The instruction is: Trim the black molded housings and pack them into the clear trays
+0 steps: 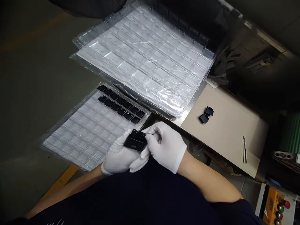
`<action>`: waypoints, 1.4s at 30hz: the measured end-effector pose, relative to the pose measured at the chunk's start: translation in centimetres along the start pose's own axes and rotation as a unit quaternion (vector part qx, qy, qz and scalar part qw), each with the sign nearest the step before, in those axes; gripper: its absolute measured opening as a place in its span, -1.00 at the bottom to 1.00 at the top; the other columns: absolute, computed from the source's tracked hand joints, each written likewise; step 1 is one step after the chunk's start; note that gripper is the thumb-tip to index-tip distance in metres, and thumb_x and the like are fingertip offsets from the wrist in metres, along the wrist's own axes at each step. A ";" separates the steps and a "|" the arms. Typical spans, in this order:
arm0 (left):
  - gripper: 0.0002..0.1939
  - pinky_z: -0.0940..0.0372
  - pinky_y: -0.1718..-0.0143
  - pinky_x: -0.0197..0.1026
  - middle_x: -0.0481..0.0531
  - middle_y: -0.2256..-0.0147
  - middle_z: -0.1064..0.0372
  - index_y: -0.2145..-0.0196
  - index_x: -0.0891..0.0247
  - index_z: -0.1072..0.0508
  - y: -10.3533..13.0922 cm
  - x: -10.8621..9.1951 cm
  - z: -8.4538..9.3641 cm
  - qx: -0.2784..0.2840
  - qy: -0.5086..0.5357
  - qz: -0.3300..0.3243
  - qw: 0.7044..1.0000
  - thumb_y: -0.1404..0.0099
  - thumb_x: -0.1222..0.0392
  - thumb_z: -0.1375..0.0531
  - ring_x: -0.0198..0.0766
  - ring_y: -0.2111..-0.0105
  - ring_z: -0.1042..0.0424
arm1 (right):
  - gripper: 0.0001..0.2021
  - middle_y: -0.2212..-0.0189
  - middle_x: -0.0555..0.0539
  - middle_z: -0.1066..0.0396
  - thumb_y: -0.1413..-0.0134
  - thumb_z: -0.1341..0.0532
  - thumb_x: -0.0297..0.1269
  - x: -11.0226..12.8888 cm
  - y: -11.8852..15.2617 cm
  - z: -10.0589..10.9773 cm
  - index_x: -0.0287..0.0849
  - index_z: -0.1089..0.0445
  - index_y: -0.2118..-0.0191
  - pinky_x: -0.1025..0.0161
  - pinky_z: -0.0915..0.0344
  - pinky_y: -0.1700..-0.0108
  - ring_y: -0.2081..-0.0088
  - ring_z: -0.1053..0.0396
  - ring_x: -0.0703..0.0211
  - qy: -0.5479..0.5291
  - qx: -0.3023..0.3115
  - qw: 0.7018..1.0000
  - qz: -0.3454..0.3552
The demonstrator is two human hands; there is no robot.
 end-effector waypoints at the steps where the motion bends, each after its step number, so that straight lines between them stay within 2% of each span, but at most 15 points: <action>1: -0.29 -0.14 0.73 -0.33 -0.01 0.59 -0.32 0.19 0.38 -0.56 0.2 -0.2 0.3 -0.009 0.014 -0.005 1.000 -0.46 -0.28 0.14 -0.37 0.74 -0.18 | -0.89 0.46 0.07 -0.50 -0.31 -0.20 -0.25 0.0 -0.2 -0.1 -0.07 -0.29 0.28 0.18 -0.44 0.19 0.36 -0.51 0.17 0.017 -0.017 1.000 0.002; 4: -0.35 -0.14 0.75 -0.34 0.00 0.43 -0.41 -0.18 0.24 -0.42 1.0 -0.7 1.0 -0.031 0.064 -0.008 0.997 -0.47 -0.25 0.12 -0.40 0.73 -0.16 | -0.88 0.37 0.01 -0.49 -0.32 -0.16 -0.24 0.2 -0.8 -0.1 -0.08 -0.29 0.29 0.22 -0.41 0.26 0.33 -0.48 0.17 0.040 -0.066 0.997 0.013; 8: -0.31 -0.07 0.77 -0.34 -0.02 0.45 -0.37 -0.28 0.23 -0.33 2.1 -1.1 2.5 -0.072 0.088 -0.002 0.994 -0.49 -0.25 0.18 -0.41 0.73 -0.14 | -0.85 0.44 0.03 -0.40 -0.33 -0.14 -0.20 -0.8 -1.0 -0.4 -0.10 -0.31 0.30 0.27 -0.31 0.38 0.45 -0.34 0.23 0.066 -0.076 0.995 0.007; 10: -0.27 -0.11 0.74 -0.31 -0.01 0.43 -0.37 -0.31 0.23 -0.30 2.5 -1.1 4.4 -0.121 0.013 -0.001 0.993 -0.48 -0.27 0.22 -0.39 0.72 -0.18 | -0.85 0.43 0.03 -0.40 -0.32 -0.14 -0.18 -2.3 -0.9 -0.9 -0.10 -0.34 0.28 0.25 -0.32 0.35 0.43 -0.36 0.21 0.085 -0.055 0.995 -0.010; 12: -0.24 -0.30 0.59 -0.21 0.08 0.35 -0.43 -0.33 0.28 -0.27 3.0 -1.3 7.8 -0.217 -0.155 0.002 0.964 -0.47 -0.26 0.24 -0.32 0.63 -0.33 | -0.83 0.39 0.00 -0.43 -0.32 -0.13 -0.14 -4.4 -0.7 -1.6 -0.09 -0.36 0.25 0.21 -0.35 0.29 0.37 -0.40 0.17 0.105 -0.023 0.993 -0.038; 15: -0.30 -0.45 0.22 -0.02 0.23 0.12 -0.48 -0.36 0.32 -0.20 4.1 -2.1 14.8 -0.368 -0.355 0.008 0.859 -0.49 -0.18 0.18 -0.14 0.30 -0.51 | -0.75 0.35 -0.01 -0.46 -0.34 -0.08 -0.05 -8.4 -0.1 -2.7 -0.07 -0.36 0.26 0.15 -0.35 0.21 0.31 -0.43 0.12 0.135 0.038 0.984 -0.109; 18: -0.33 -0.37 0.02 0.06 0.28 -0.03 -0.41 -0.36 0.28 -0.18 5.9 -3.2 22.0 -0.478 -0.458 0.022 0.750 -0.43 -0.11 -0.07 0.00 0.05 -0.45 | -0.71 0.29 -0.02 -0.49 -0.33 -0.05 0.00 -11.9 0.9 -3.7 -0.06 -0.36 0.28 0.11 -0.36 0.16 0.25 -0.45 0.08 0.154 0.103 0.964 -0.191; 20: -0.32 -0.27 -0.10 0.15 0.31 -0.09 -0.36 -0.34 0.31 -0.21 7.3 -3.9 25.9 -0.534 -0.522 0.038 0.664 -0.37 -0.05 -0.18 0.11 -0.09 -0.35 | -0.70 0.27 -0.02 -0.50 -0.32 -0.04 0.01 -13.3 1.7 -4.1 -0.05 -0.36 0.27 0.09 -0.37 0.14 0.23 -0.46 0.07 0.151 0.137 0.952 -0.230; 25: -0.26 -0.12 -0.16 0.29 0.46 -0.13 -0.29 -0.37 0.41 -0.16 9.0 -6.6 31.7 -0.598 -0.624 0.077 0.497 -0.37 -0.04 -0.18 0.34 -0.19 -0.21 | -0.65 0.22 -0.07 -0.53 -0.30 -0.03 0.06 -15.6 3.2 -3.3 -0.05 -0.41 0.19 0.07 -0.40 0.11 0.20 -0.49 0.01 0.158 0.141 0.938 -0.276; 27: -0.23 -0.10 -0.15 0.30 0.54 -0.15 -0.25 -0.40 0.44 -0.09 8.9 -9.3 33.4 -0.613 -0.646 0.079 0.449 -0.41 -0.07 -0.11 0.39 -0.18 -0.19 | -0.64 0.14 -0.11 -0.54 -0.28 -0.04 0.08 -17.1 4.1 -2.6 -0.03 -0.44 0.14 0.05 -0.40 0.06 0.12 -0.50 -0.04 0.171 0.131 0.933 -0.289; 30: -0.20 -0.10 -0.12 0.31 0.59 -0.17 -0.21 -0.42 0.47 0.00 8.6 -15.1 36.0 -0.635 -0.662 0.074 0.392 -0.43 -0.09 -0.07 0.41 -0.16 -0.20 | -0.64 0.11 -0.14 -0.55 -0.24 -0.07 0.10 -20.2 6.1 -2.0 -0.01 -0.46 0.16 0.06 -0.41 0.04 0.09 -0.52 -0.09 0.180 0.127 0.919 -0.328; 33: -0.21 -0.11 -0.12 0.30 0.59 -0.19 -0.18 -0.42 0.47 0.03 8.4 -21.0 38.4 -0.649 -0.671 0.063 0.354 -0.43 -0.05 -0.09 0.39 -0.16 -0.20 | -0.63 0.20 -0.12 -0.57 -0.21 -0.06 0.13 -23.4 8.5 -1.9 0.02 -0.46 0.19 0.10 -0.44 0.10 0.18 -0.54 -0.08 0.175 0.129 0.902 -0.372; 36: -0.21 -0.12 -0.13 0.31 0.59 -0.22 -0.14 -0.42 0.49 0.07 8.0 -25.1 40.4 -0.650 -0.680 0.053 0.336 -0.43 0.02 -0.12 0.40 -0.20 -0.16 | -0.62 0.31 -0.10 -0.57 -0.16 -0.06 0.16 -25.7 10.5 -2.7 0.02 -0.47 0.26 0.14 -0.45 0.17 0.27 -0.54 -0.05 0.165 0.125 0.897 -0.390; 39: -0.22 -0.11 -0.16 0.32 0.54 -0.28 -0.06 -0.42 0.51 0.11 7.5 -26.7 42.0 -0.627 -0.698 0.050 0.343 -0.45 0.06 -0.11 0.40 -0.27 -0.05 | -0.62 0.35 -0.10 -0.56 -0.15 -0.04 0.15 -27.2 11.5 -3.8 0.04 -0.47 0.28 0.15 -0.46 0.17 0.29 -0.54 -0.04 0.160 0.100 0.900 -0.392; 42: -0.27 -0.02 -0.23 0.35 0.48 -0.35 0.04 -0.38 0.59 0.09 7.2 -26.5 43.0 -0.594 -0.709 0.058 0.376 -0.47 0.05 -0.08 0.42 -0.32 0.09 | -0.63 0.35 -0.11 -0.56 -0.16 -0.03 0.14 -28.3 12.0 -4.3 0.06 -0.47 0.27 0.13 -0.47 0.17 0.28 -0.56 -0.06 0.159 0.091 0.895 -0.407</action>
Point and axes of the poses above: each hand's wrist, its own y-axis away from the middle knuckle, its own z-axis out of the back of the hand, x = y × z, the point moved 5 cm from there along -y, towards the middle knuckle
